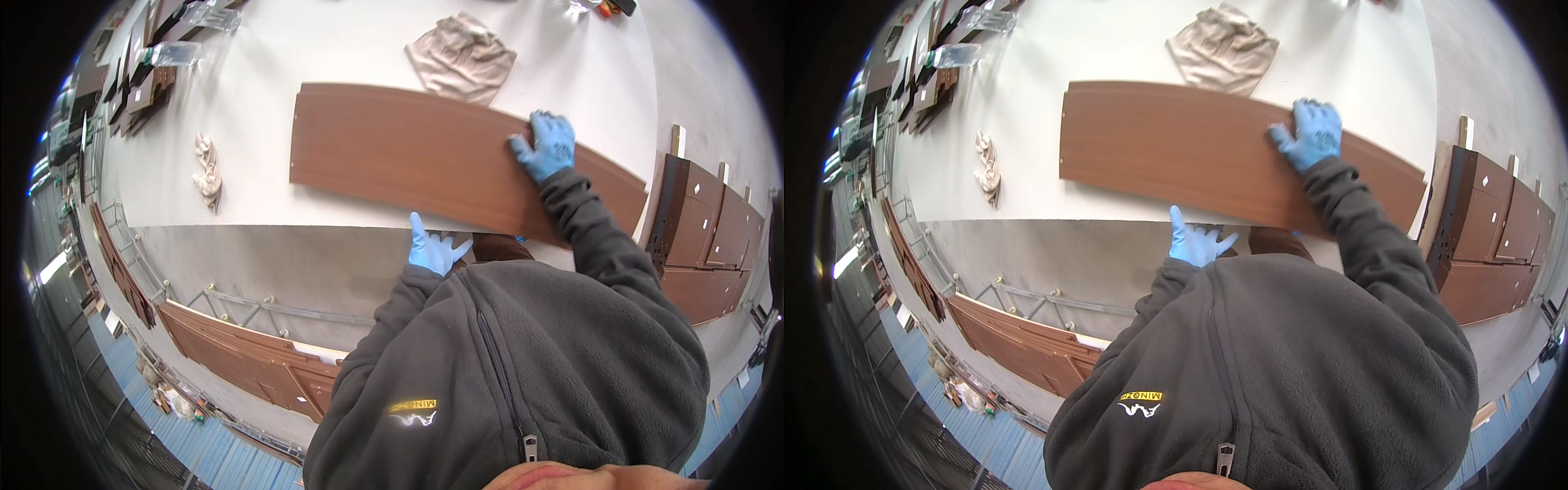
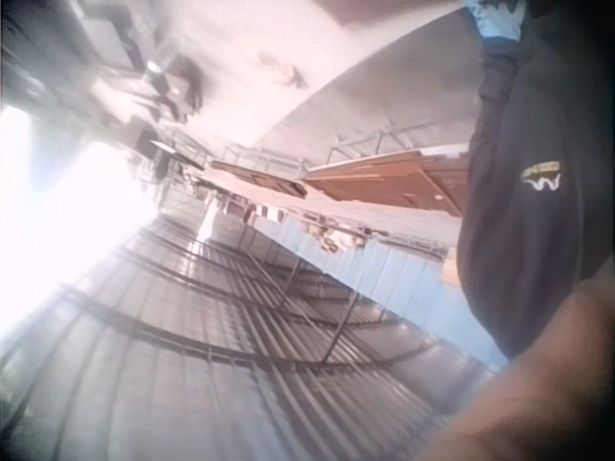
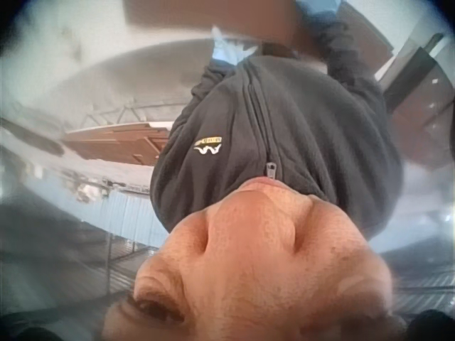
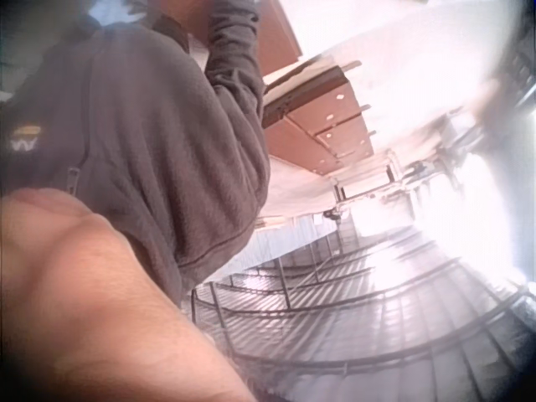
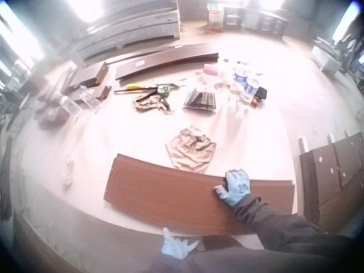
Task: The person wipes brown wooden panels with a cloth, then stacks them on a pile. The person repeats this process for several panels, wiping each one and adding it to the stack.
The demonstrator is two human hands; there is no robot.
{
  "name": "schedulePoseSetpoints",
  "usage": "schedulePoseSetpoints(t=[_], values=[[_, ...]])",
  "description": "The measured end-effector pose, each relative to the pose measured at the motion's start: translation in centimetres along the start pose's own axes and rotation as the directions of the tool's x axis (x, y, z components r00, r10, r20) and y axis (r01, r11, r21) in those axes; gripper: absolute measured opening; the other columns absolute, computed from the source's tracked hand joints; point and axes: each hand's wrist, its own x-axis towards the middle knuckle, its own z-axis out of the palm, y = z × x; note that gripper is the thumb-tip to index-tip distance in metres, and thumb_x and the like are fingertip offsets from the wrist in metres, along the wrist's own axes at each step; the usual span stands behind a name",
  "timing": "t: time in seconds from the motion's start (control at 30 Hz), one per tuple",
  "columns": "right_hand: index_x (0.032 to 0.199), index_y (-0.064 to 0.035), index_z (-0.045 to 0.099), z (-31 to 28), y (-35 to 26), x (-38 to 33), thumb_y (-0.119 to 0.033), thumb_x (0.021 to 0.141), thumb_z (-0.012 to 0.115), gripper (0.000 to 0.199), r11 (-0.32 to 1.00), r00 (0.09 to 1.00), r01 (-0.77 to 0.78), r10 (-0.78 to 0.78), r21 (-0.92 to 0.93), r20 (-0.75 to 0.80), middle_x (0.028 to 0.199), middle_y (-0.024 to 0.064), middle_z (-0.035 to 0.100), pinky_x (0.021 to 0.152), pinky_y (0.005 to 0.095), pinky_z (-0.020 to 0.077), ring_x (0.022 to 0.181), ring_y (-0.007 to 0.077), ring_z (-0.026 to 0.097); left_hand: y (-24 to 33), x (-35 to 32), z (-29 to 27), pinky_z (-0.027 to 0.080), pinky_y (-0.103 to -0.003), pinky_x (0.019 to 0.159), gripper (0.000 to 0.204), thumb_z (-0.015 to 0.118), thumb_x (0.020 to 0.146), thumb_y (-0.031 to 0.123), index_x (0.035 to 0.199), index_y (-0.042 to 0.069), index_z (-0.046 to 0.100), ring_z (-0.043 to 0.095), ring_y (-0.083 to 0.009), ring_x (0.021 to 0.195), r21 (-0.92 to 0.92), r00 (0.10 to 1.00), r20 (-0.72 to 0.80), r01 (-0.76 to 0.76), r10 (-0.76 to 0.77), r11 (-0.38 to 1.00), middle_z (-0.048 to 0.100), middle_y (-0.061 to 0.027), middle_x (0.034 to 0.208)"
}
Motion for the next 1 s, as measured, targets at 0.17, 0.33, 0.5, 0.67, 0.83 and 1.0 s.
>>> schedulePoseSetpoints(t=[0.17, 0.33, 0.5, 0.67, 0.83, 1.0], values=[[0.117, -0.0008, 0.066, -1.6, -2.7, 0.8, -0.043, 0.085, 0.075, 0.054, 0.997, 0.992, -0.006, -0.005, 0.081, 0.123, 0.120, 0.0188, 0.067, 0.111, 0.0505, 0.0392, 0.118, 0.0377, 0.060, -0.4, 0.8, 1.0, 0.028, -0.056, 0.127, 0.095, 0.054, 0.098, 0.075, 0.166, 0.013, 0.028, 0.029, -0.0328, 0.157, 0.010, 0.985, 0.171, -0.024, 0.022, 1.000, 0.029, -0.0102, 0.172], [0.139, -0.0133, 0.059, 4.4, -1.6, 8.7, -0.045, 0.085, 0.075, 0.064, 0.938, 0.931, 0.347, -0.347, 0.016, 0.114, 0.158, 0.0156, 0.050, 0.123, 0.0561, 0.0284, 0.149, 0.0366, 0.043, -1.2, 1.4, 1.3, 0.031, -0.054, 0.127, 0.093, 0.055, 0.098, 0.073, 0.165, 0.012, 0.031, 0.034, -0.0332, 0.156, -0.019, 0.995, 0.077, -0.056, 0.057, 0.998, 0.033, -0.0100, 0.171], [0.141, -0.0216, 0.062, 8.6, 0.2, 16.5, -0.053, 0.090, 0.067, 0.060, 0.887, 0.907, 0.420, -0.416, -0.189, 0.063, 0.158, 0.0105, 0.052, 0.121, 0.0570, 0.0339, 0.149, 0.0304, 0.047, -1.2, 1.4, 1.3, 0.030, -0.055, 0.127, 0.098, 0.057, 0.095, 0.077, 0.165, 0.014, 0.031, 0.033, -0.0331, 0.156, -0.014, 0.998, -0.060, -0.017, 0.016, 1.000, 0.032, -0.0102, 0.171], [0.144, -0.0060, 0.058, 7.0, 3.1, 24.1, -0.054, 0.093, 0.062, 0.070, 0.948, 0.970, 0.242, -0.243, -0.209, 0.019, 0.160, 0.0190, 0.047, 0.126, 0.0554, 0.0225, 0.153, 0.0379, 0.036, -1.1, 1.7, 1.1, 0.029, -0.057, 0.127, 0.102, 0.056, 0.092, 0.081, 0.166, 0.016, 0.029, 0.031, -0.0340, 0.156, 0.044, 0.997, -0.069, -0.019, 0.022, 0.999, 0.031, -0.0102, 0.172], [0.143, -0.0067, 0.060, 3.8, 2.3, 12.9, -0.051, 0.093, 0.067, 0.067, 0.928, 0.927, 0.360, -0.367, -0.092, -0.081, 0.159, 0.0166, 0.051, 0.120, 0.0570, 0.0349, 0.150, 0.0360, 0.045, -1.5, 1.8, 1.6, 0.028, -0.057, 0.127, 0.098, 0.053, 0.095, 0.079, 0.166, 0.015, 0.031, 0.031, -0.0341, 0.156, -0.104, 0.999, 0.045, -0.008, 0.013, 0.995, 0.032, -0.0103, 0.171], [0.140, 0.0019, 0.059, 0.2, -1.2, 0.7, -0.061, 0.091, 0.065, 0.080, 0.976, 0.929, 0.181, -0.209, 0.119, 0.304, 0.160, 0.0223, 0.047, 0.126, 0.0601, 0.0254, 0.154, 0.0394, 0.037, -1.5, 1.0, 3.5, 0.028, -0.054, 0.127, 0.092, 0.054, 0.098, 0.074, 0.165, 0.013, 0.033, 0.034, -0.0333, 0.154, -0.122, 0.982, 0.153, -0.089, 0.107, 0.989, 0.035, -0.0105, 0.170]])
